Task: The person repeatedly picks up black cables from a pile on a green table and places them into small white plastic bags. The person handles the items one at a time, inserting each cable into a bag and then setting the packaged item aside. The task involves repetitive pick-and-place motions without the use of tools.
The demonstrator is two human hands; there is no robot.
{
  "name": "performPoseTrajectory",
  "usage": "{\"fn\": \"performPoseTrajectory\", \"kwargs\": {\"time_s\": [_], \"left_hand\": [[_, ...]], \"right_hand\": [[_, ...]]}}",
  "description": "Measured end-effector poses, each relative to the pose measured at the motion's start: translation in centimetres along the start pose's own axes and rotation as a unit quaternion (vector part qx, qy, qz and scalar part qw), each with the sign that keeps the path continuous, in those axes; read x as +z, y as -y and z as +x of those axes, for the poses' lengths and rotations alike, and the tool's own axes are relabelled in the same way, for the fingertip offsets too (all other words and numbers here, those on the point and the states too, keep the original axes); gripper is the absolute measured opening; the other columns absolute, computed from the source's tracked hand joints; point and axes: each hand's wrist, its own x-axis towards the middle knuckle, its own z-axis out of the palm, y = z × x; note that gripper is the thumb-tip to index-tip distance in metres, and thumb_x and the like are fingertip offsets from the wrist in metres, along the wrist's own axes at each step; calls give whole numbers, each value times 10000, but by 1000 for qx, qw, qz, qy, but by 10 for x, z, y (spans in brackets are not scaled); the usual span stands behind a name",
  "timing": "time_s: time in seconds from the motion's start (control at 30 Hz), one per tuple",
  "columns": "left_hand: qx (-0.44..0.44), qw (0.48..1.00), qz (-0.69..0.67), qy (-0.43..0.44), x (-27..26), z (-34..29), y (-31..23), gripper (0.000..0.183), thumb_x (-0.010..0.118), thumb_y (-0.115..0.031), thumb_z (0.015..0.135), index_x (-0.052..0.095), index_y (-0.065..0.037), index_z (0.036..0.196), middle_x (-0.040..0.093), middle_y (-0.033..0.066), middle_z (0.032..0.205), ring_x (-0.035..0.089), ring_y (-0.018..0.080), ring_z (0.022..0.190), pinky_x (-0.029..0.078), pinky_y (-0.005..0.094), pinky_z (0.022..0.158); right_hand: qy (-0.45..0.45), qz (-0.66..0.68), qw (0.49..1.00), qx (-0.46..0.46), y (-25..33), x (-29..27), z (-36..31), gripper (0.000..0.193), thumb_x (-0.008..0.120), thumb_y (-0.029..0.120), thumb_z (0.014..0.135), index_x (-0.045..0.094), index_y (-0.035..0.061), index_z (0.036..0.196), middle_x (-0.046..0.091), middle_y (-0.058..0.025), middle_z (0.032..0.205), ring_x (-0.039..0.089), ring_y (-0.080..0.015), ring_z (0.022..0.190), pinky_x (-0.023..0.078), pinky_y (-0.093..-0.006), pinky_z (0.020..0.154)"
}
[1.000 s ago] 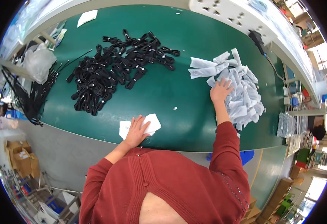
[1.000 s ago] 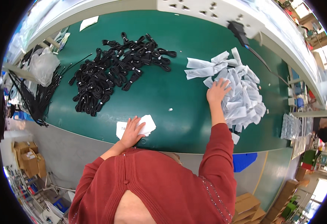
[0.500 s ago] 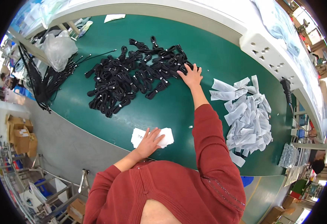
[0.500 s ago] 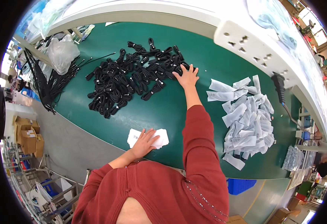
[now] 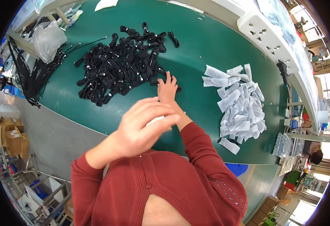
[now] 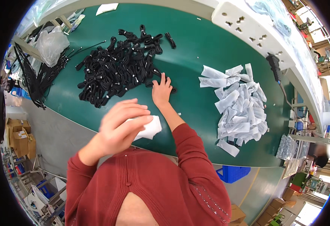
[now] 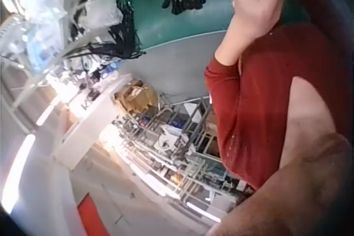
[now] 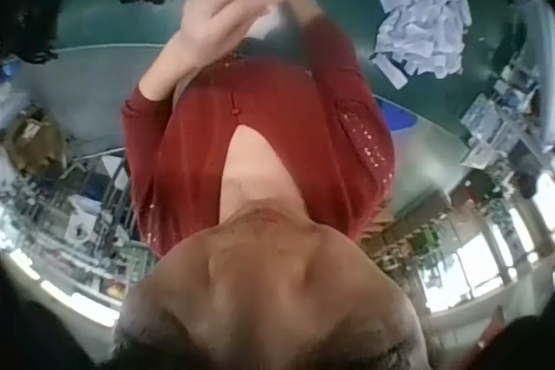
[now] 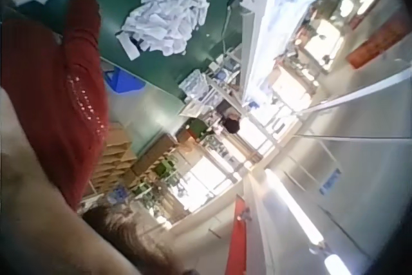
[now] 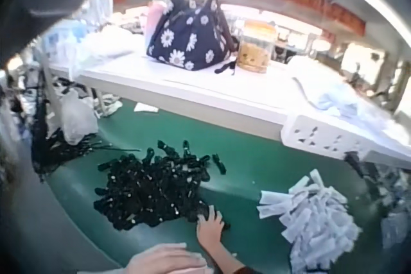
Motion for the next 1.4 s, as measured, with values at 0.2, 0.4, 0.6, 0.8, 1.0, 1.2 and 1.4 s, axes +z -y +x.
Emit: {"fn": "performPoseTrajectory", "kwargs": {"time_s": [0.2, 0.4, 0.6, 0.8, 1.0, 1.2, 1.4], "left_hand": [[181, 976, 43, -116, -42, 44, -99, 242, 750, -81, 747, 689, -65, 981, 671, 100, 955, 675, 266, 842, 565, 474, 746], [250, 964, 47, -80, -39, 48, -115, 249, 735, -44, 752, 695, -62, 997, 662, 90, 903, 652, 250, 783, 535, 412, 683], [196, 978, 49, -58, -30, 54, -93, 262, 721, -6, 757, 701, -59, 1013, 653, 81, 851, 629, 234, 723, 506, 350, 621], [-165, 985, 46, 33, 43, -67, 37, 149, 695, -2, 820, 681, -20, 967, 623, 102, 864, 617, 229, 708, 506, 320, 609], [-252, 959, -44, 120, 123, -172, 71, 177, 725, -80, 782, 665, -66, 948, 593, 105, 915, 608, 304, 874, 512, 371, 756], [-182, 973, 28, 141, 152, -191, 86, 180, 722, -71, 768, 637, -62, 926, 590, 91, 914, 598, 299, 917, 503, 381, 766], [-229, 971, 33, 64, 163, -200, 100, 81, 677, -48, 814, 625, -35, 874, 605, 105, 854, 617, 304, 803, 503, 382, 694]], "right_hand": [[-64, 177, 982, 21, 5, -61, -16, 247, 624, 168, 898, 638, 143, 1144, 595, -118, 1133, 556, -329, 1068, 478, -452, 843], [-43, 239, 968, 65, -25, -75, -83, 308, 653, 231, 903, 634, 97, 1180, 638, -123, 912, 632, -317, 796, 510, -390, 715], [26, 250, 954, 162, -67, -42, -147, 413, 651, 160, 869, 571, 36, 1254, 627, -223, 1116, 627, -355, 989, 490, -411, 858], [31, 284, 946, 151, -47, -81, -176, 440, 661, 174, 871, 567, 78, 1289, 655, -198, 1054, 637, -367, 968, 494, -417, 857], [61, 283, 937, 196, -35, -90, -202, 375, 665, 189, 879, 572, 52, 1215, 673, -185, 1020, 656, -357, 926, 509, -413, 811], [93, 306, 922, 217, -27, -96, -209, 347, 652, 190, 890, 559, 50, 1194, 674, -199, 978, 662, -357, 891, 511, -418, 773], [33, 307, 941, 136, -15, -100, -210, 351, 647, 160, 885, 563, 74, 1215, 643, -165, 1028, 649, -362, 866, 511, -421, 760]]}}
